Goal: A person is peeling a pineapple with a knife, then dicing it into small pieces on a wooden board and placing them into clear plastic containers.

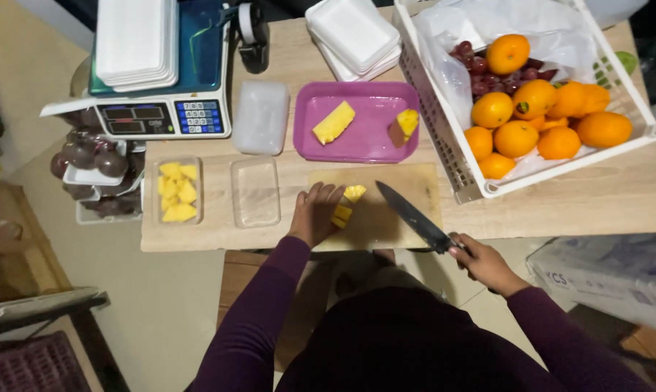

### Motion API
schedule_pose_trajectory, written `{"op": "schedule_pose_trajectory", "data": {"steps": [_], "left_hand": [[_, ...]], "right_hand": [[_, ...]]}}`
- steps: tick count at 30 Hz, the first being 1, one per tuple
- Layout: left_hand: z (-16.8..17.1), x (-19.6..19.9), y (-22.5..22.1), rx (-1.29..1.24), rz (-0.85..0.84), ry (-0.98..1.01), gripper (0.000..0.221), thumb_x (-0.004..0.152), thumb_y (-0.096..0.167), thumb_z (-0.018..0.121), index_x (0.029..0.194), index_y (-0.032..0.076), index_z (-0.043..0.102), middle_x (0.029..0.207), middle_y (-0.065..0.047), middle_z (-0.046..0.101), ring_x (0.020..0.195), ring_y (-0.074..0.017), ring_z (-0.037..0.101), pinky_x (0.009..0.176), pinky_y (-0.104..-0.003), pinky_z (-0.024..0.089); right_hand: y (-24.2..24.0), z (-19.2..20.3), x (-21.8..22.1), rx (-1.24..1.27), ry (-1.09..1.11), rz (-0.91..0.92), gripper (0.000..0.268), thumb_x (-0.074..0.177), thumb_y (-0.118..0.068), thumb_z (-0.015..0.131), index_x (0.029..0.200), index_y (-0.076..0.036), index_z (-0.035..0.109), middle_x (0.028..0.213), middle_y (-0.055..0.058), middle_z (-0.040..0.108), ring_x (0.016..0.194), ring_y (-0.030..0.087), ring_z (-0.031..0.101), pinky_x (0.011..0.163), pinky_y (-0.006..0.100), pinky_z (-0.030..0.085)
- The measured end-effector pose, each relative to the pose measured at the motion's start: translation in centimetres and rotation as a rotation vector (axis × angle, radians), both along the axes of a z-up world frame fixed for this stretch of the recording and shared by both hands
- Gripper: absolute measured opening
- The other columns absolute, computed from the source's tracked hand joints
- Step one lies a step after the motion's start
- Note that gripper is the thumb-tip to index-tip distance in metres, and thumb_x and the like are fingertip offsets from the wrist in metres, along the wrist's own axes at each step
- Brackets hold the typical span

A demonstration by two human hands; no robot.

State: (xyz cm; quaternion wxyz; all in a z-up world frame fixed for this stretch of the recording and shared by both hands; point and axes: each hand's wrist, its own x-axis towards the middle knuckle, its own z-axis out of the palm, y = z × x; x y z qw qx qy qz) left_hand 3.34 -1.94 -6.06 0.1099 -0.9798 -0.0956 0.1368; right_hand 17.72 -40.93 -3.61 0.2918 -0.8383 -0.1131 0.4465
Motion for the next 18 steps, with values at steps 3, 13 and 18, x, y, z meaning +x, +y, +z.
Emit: {"op": "schedule_pose_trajectory", "data": {"steps": [3, 13, 18], "left_hand": [[0.2, 1.1, 0.4, -0.138, 0.012, 0.061, 0.115, 0.068, 0.068, 0.082, 0.16, 0.032, 0.023, 0.152, 0.004, 0.038, 0.146, -0.0221, 0.031, 0.104, -0.043, 0.039], [0.0, 1.3, 0.3, -0.005, 0.022, 0.059, 0.117, 0.063, 0.079, 0.076, 0.158, 0.039, 0.022, 0.15, 0.005, 0.038, 0.144, -0.0205, 0.036, 0.102, -0.043, 0.044], [-0.8, 0.4, 0.5, -0.06, -0.027, -0.22, 0.111, 0.049, 0.063, 0.09, 0.144, 0.037, 0.039, 0.137, 0.002, 0.043, 0.13, -0.0215, 0.049, 0.085, -0.039, 0.053]], "right_hand": [[2.4, -0.2, 1.8, 0.126, 0.12, -0.12, 0.021, 0.102, -0.023, 0.06, 0.114, -0.007, 0.066, 0.062, 0.016, 0.062, 0.038, 0.024, 0.053, 0.033, 0.031, 0.044], [7.7, 5.4, 3.4, -0.024, -0.068, 0.238, 0.034, 0.098, -0.039, 0.063, 0.127, -0.022, 0.072, 0.096, 0.023, 0.079, 0.097, 0.044, 0.074, 0.09, 0.05, 0.054], [8.7, 9.4, 2.0, -0.158, -0.339, 0.469, 0.032, 0.098, -0.048, 0.059, 0.127, -0.035, 0.064, 0.114, 0.008, 0.078, 0.112, 0.036, 0.072, 0.098, 0.047, 0.056]]}}
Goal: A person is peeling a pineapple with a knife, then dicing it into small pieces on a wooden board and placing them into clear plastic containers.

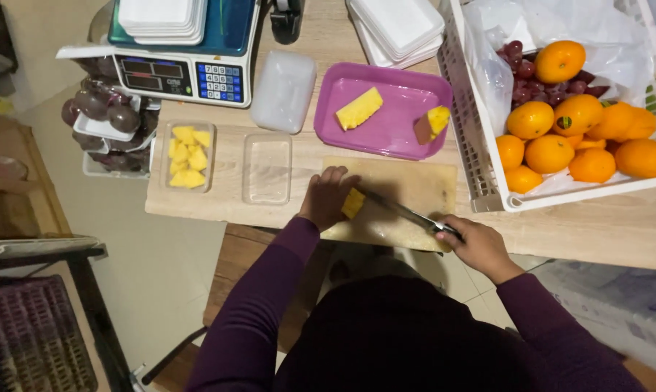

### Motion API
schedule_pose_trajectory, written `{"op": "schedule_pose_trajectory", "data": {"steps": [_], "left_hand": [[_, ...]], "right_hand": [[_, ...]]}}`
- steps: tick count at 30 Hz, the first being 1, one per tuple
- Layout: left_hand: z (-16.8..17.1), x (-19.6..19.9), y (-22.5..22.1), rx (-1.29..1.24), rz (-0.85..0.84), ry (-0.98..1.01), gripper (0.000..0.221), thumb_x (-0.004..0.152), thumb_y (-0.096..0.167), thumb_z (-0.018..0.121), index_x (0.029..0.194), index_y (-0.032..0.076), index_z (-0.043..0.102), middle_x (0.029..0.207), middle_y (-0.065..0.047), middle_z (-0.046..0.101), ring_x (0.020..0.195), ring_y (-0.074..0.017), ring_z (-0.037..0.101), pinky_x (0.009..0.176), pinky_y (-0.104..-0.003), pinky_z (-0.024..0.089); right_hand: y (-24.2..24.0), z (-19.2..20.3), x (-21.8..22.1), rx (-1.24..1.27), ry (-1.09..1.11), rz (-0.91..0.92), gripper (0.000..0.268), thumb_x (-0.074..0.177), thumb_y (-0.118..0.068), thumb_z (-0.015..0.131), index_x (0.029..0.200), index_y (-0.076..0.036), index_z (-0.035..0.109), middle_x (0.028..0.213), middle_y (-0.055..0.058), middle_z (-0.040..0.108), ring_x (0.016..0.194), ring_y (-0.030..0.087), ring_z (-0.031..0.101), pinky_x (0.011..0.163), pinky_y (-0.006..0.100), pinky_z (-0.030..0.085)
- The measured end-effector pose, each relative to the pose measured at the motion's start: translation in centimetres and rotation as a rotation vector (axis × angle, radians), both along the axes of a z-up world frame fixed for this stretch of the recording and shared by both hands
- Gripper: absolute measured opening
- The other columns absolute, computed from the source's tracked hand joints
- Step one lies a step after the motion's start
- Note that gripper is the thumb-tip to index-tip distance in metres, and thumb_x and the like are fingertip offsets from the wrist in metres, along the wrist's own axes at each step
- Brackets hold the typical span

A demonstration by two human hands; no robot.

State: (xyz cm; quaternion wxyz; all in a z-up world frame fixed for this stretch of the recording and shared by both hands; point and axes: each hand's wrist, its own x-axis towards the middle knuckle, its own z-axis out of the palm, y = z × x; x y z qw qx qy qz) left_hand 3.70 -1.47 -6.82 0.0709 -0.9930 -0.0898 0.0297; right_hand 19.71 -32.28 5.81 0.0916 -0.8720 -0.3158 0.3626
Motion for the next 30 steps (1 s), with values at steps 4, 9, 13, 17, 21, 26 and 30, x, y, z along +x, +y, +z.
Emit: {"op": "schedule_pose_trajectory", "data": {"steps": [4, 9, 13, 17, 21, 26, 30], "left_hand": [[-1.1, -0.3, 0.0, 0.011, -0.013, -0.24, 0.102, 0.046, 0.051, 0.087, 0.137, 0.037, 0.045, 0.129, -0.001, 0.042, 0.121, -0.0233, 0.052, 0.076, -0.038, 0.051], [3.6, 0.3, -0.4, -0.15, -0.047, 0.063, 0.088, 0.063, 0.05, 0.087, 0.142, 0.037, 0.05, 0.136, -0.001, 0.047, 0.126, -0.022, 0.05, 0.086, -0.038, 0.047], [3.8, 0.7, -0.4, -0.162, -0.049, 0.044, 0.096, 0.058, 0.051, 0.093, 0.142, 0.031, 0.05, 0.138, -0.004, 0.045, 0.126, -0.023, 0.048, 0.086, -0.039, 0.046], [3.5, 1.0, -0.3, -0.216, 0.007, 0.137, 0.092, 0.064, 0.054, 0.09, 0.144, 0.034, 0.049, 0.14, 0.0, 0.044, 0.129, -0.0208, 0.047, 0.09, -0.038, 0.046], [4.5, 1.2, 0.0, -0.205, 0.036, 0.227, 0.087, 0.067, 0.058, 0.087, 0.142, 0.034, 0.051, 0.132, 0.003, 0.053, 0.122, -0.0195, 0.051, 0.086, -0.039, 0.045], [5.4, 0.8, 1.1, -0.23, 0.016, 0.207, 0.082, 0.072, 0.058, 0.085, 0.142, 0.034, 0.05, 0.136, 0.005, 0.054, 0.124, -0.0188, 0.047, 0.09, -0.039, 0.04], [6.7, 0.2, 2.0, -0.278, 0.045, 0.208, 0.08, 0.077, 0.056, 0.082, 0.146, 0.034, 0.047, 0.141, 0.006, 0.051, 0.127, -0.0181, 0.043, 0.094, -0.039, 0.037]], "right_hand": [[-0.6, -1.7, 0.3, 0.004, 0.028, -0.02, 0.033, 0.098, -0.048, 0.059, 0.128, -0.035, 0.064, 0.113, 0.009, 0.078, 0.113, 0.038, 0.07, 0.098, 0.05, 0.056], [0.4, -0.2, -0.2, -0.017, 0.031, -0.021, 0.034, 0.1, -0.051, 0.055, 0.129, -0.036, 0.063, 0.114, 0.01, 0.077, 0.116, 0.037, 0.07, 0.1, 0.049, 0.055], [0.7, -0.4, 0.0, -0.018, -0.023, 0.009, 0.035, 0.101, -0.052, 0.052, 0.132, -0.038, 0.062, 0.116, 0.008, 0.077, 0.117, 0.035, 0.07, 0.1, 0.048, 0.055], [0.8, -0.4, -0.4, -0.024, -0.012, 0.034, 0.035, 0.1, -0.051, 0.053, 0.13, -0.038, 0.063, 0.117, 0.008, 0.077, 0.117, 0.036, 0.07, 0.101, 0.049, 0.055], [0.4, -1.8, 0.0, 0.005, 0.049, 0.007, 0.035, 0.098, -0.051, 0.056, 0.129, -0.037, 0.064, 0.117, 0.011, 0.078, 0.119, 0.039, 0.068, 0.102, 0.051, 0.054], [0.5, -4.0, 1.0, -0.004, 0.087, -0.021, 0.036, 0.096, -0.053, 0.059, 0.129, -0.04, 0.064, 0.112, 0.014, 0.079, 0.118, 0.042, 0.068, 0.102, 0.051, 0.053], [2.2, -1.9, 1.1, -0.025, 0.087, -0.017, 0.035, 0.096, -0.052, 0.061, 0.129, -0.041, 0.065, 0.11, 0.016, 0.08, 0.116, 0.042, 0.069, 0.102, 0.051, 0.053]]}}
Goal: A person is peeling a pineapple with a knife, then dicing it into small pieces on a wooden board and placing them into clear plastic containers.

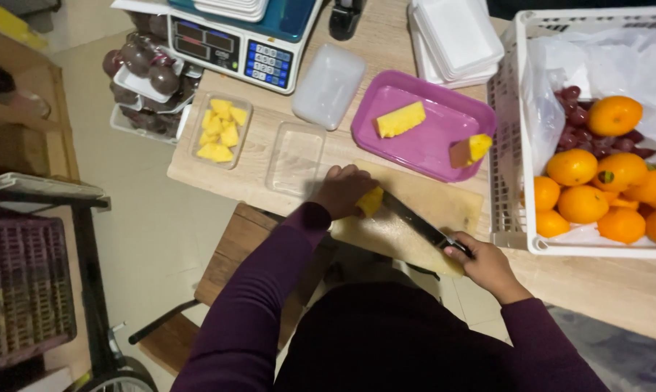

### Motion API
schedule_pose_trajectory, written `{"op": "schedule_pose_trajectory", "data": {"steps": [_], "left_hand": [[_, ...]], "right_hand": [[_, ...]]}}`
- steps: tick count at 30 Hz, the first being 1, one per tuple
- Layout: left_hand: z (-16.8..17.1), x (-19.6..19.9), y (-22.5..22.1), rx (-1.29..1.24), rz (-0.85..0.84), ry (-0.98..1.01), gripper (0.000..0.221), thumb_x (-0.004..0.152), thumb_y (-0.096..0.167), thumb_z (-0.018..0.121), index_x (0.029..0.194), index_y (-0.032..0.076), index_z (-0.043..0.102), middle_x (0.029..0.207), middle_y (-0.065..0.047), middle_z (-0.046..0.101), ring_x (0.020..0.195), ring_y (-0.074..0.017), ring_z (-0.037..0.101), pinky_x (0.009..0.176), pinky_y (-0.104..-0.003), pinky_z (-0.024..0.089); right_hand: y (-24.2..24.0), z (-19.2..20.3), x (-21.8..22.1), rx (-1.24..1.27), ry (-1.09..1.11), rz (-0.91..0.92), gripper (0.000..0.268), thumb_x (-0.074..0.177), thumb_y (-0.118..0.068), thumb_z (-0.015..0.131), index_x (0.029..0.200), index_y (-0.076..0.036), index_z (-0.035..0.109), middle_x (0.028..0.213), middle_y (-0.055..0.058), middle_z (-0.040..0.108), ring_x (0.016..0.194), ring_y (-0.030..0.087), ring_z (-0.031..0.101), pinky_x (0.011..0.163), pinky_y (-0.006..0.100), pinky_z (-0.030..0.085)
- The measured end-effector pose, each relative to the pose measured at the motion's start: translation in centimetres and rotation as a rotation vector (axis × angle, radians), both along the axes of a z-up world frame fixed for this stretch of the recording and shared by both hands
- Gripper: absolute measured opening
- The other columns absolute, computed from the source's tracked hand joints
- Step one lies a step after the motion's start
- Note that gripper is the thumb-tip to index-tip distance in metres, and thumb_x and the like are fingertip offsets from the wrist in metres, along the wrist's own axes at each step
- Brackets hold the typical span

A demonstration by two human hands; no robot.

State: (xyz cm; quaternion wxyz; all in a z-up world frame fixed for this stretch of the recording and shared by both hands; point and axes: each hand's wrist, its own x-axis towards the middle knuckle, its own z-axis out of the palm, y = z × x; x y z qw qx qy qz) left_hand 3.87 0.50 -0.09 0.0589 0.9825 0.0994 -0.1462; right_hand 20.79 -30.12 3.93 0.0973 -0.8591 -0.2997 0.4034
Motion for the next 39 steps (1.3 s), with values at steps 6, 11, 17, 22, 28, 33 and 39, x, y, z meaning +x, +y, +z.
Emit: {"op": "schedule_pose_trajectory", "data": {"steps": [6, 11, 17, 22, 28, 33, 39], "left_hand": [[-2.8, -3.0, 2.8, 0.078, 0.056, -0.384, 0.093, 0.057, 0.056, 0.091, 0.139, 0.033, 0.053, 0.13, 0.005, 0.056, 0.118, -0.0165, 0.049, 0.086, -0.036, 0.038], [-3.1, -6.7, 8.2, 0.105, 0.17, -0.426, 0.091, 0.062, 0.054, 0.089, 0.142, 0.033, 0.051, 0.133, 0.0, 0.056, 0.121, -0.024, 0.05, 0.087, -0.043, 0.038], [-1.5, -8.5, 11.5, 0.033, 0.453, -0.025, 0.095, 0.08, 0.045, 0.084, 0.159, 0.031, 0.032, 0.155, -0.004, 0.04, 0.142, -0.0282, 0.033, 0.102, -0.047, 0.035], [-0.6, -9.1, 11.7, -0.031, 0.621, -0.08, 0.077, 0.085, 0.045, 0.079, 0.151, 0.025, 0.046, 0.15, -0.006, 0.045, 0.143, -0.0285, 0.034, 0.104, -0.048, 0.037], [-1.8, -6.7, 12.1, 0.035, 0.806, -0.167, 0.056, 0.092, 0.052, 0.069, 0.137, 0.019, 0.063, 0.142, -0.009, 0.053, 0.14, -0.0309, 0.037, 0.104, -0.05, 0.039], [-4.8, -6.9, 13.0, 0.129, 0.84, -0.252, 0.043, 0.085, 0.053, 0.073, 0.115, 0.022, 0.076, 0.138, -0.006, 0.056, 0.139, -0.0329, 0.038, 0.103, -0.052, 0.04], [-3.3, -8.9, 11.5, 0.064, 0.864, -0.262, 0.041, 0.081, 0.047, 0.076, 0.111, 0.021, 0.077, 0.138, -0.006, 0.055, 0.143, -0.037, 0.032, 0.107, -0.058, 0.036]], "right_hand": [[3.4, 1.6, 0.8, 0.059, -0.037, 0.089, 0.034, 0.096, -0.047, 0.061, 0.129, -0.038, 0.065, 0.112, 0.017, 0.079, 0.117, 0.044, 0.068, 0.102, 0.054, 0.053], [10.7, 4.9, -1.5, 0.096, -0.074, 0.214, 0.037, 0.098, -0.045, 0.059, 0.132, -0.032, 0.063, 0.117, 0.018, 0.077, 0.118, 0.043, 0.068, 0.102, 0.055, 0.053], [15.7, 0.3, -1.6, 0.18, -0.185, 0.217, 0.039, 0.101, -0.046, 0.057, 0.137, -0.03, 0.058, 0.116, 0.017, 0.074, 0.116, 0.042, 0.068, 0.1, 0.055, 0.053], [12.0, 2.1, -0.8, 0.16, -0.178, 0.106, 0.04, 0.101, -0.045, 0.058, 0.139, -0.033, 0.058, 0.118, 0.018, 0.075, 0.117, 0.044, 0.067, 0.1, 0.057, 0.053], [6.9, 0.5, -1.2, 0.174, -0.079, -0.108, 0.043, 0.098, -0.049, 0.061, 0.138, -0.033, 0.06, 0.12, 0.021, 0.075, 0.119, 0.045, 0.066, 0.103, 0.056, 0.053], [3.4, 0.9, -2.6, 0.165, -0.017, -0.27, 0.039, 0.098, -0.044, 0.064, 0.136, -0.034, 0.064, 0.119, 0.02, 0.076, 0.122, 0.044, 0.065, 0.104, 0.055, 0.052], [0.5, -0.6, -3.5, 0.183, -0.002, -0.364, 0.038, 0.097, -0.041, 0.068, 0.134, -0.031, 0.068, 0.118, 0.019, 0.077, 0.121, 0.044, 0.065, 0.102, 0.055, 0.052]]}}
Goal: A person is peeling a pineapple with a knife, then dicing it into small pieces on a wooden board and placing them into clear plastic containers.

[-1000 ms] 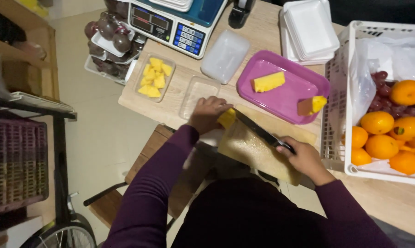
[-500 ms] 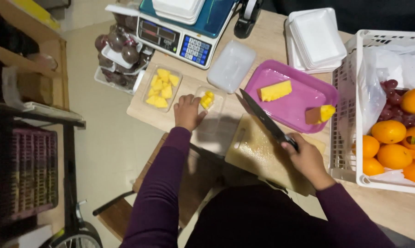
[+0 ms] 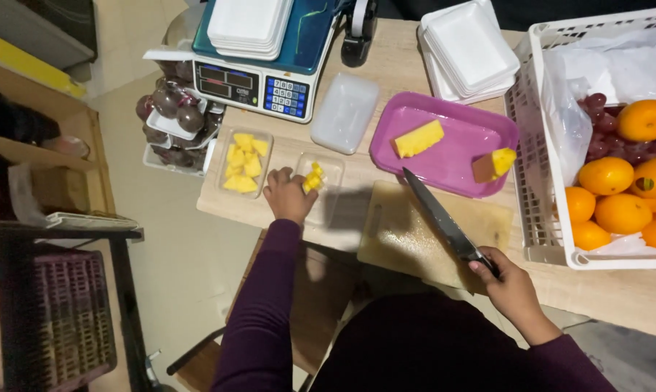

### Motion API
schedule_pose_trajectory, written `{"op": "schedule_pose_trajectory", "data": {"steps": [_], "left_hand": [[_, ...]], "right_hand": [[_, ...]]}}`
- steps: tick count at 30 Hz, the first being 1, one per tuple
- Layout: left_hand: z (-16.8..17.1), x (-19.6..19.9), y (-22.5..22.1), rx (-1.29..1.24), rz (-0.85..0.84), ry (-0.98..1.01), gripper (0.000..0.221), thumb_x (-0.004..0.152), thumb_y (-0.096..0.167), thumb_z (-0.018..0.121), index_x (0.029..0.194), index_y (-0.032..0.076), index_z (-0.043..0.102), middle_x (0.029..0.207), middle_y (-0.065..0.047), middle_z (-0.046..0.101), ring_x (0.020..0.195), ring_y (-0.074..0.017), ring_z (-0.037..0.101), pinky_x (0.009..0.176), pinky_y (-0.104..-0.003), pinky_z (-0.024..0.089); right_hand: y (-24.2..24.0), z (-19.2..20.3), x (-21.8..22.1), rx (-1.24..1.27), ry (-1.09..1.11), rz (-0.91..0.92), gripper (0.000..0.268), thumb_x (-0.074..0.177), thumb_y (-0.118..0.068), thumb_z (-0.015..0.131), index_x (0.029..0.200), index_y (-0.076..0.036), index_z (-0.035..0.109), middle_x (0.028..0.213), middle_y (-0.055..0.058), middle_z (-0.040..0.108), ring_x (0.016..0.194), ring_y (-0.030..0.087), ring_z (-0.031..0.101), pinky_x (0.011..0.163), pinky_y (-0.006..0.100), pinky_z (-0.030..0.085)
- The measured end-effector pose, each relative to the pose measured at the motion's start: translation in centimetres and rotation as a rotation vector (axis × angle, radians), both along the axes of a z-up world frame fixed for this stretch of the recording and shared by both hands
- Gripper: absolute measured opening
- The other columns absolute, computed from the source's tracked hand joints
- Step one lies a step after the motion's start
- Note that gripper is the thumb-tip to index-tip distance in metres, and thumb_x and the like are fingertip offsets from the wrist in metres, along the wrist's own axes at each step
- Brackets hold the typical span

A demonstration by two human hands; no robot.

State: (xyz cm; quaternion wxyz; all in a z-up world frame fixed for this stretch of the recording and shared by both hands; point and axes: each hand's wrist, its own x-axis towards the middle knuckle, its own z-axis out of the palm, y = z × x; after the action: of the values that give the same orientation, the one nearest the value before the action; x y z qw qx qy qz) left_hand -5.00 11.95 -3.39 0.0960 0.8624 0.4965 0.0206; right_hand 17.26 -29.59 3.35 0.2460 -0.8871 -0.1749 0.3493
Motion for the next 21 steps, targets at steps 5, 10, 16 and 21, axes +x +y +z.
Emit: {"op": "schedule_pose_trajectory", "data": {"steps": [5, 10, 16, 21], "left_hand": [[-2.7, -2.5, 0.1, 0.001, -0.013, 0.039, 0.026, 0.08, 0.041, 0.075, 0.099, 0.024, 0.078, 0.139, -0.004, 0.054, 0.143, -0.0357, 0.031, 0.107, -0.057, 0.034], [-1.9, -2.8, -0.2, 0.23, -0.117, -0.179, 0.032, 0.078, 0.026, 0.075, 0.111, 0.023, 0.076, 0.133, -0.007, 0.059, 0.132, -0.0388, 0.042, 0.097, -0.058, 0.035], [0.7, 0.2, 0.0, 0.217, -0.197, 0.019, 0.04, 0.08, 0.047, 0.077, 0.113, 0.024, 0.078, 0.138, -0.014, 0.057, 0.138, -0.0425, 0.037, 0.099, -0.059, 0.033], [-1.3, -0.7, 1.1, 0.189, -0.124, 0.001, 0.037, 0.077, 0.045, 0.071, 0.104, 0.023, 0.082, 0.134, -0.01, 0.06, 0.137, -0.0412, 0.039, 0.101, -0.059, 0.032]], "right_hand": [[-0.2, 1.0, -0.8, 0.004, 0.012, -0.009, 0.038, 0.097, -0.04, 0.067, 0.133, -0.03, 0.069, 0.115, 0.023, 0.077, 0.121, 0.046, 0.065, 0.103, 0.055, 0.052], [-0.1, 0.8, 0.0, -0.018, 0.024, 0.018, 0.038, 0.094, -0.043, 0.063, 0.13, -0.032, 0.068, 0.108, 0.004, 0.081, 0.094, 0.028, 0.072, 0.078, 0.037, 0.052], [-0.3, 1.9, -0.5, -0.05, 0.037, 0.03, 0.039, 0.094, -0.043, 0.062, 0.131, -0.034, 0.067, 0.105, 0.002, 0.082, 0.08, 0.025, 0.072, 0.072, 0.036, 0.051], [-0.9, 1.0, -0.4, -0.011, 0.039, 0.007, 0.041, 0.092, -0.045, 0.063, 0.131, -0.032, 0.067, 0.115, 0.002, 0.08, 0.098, 0.027, 0.074, 0.082, 0.036, 0.052]]}}
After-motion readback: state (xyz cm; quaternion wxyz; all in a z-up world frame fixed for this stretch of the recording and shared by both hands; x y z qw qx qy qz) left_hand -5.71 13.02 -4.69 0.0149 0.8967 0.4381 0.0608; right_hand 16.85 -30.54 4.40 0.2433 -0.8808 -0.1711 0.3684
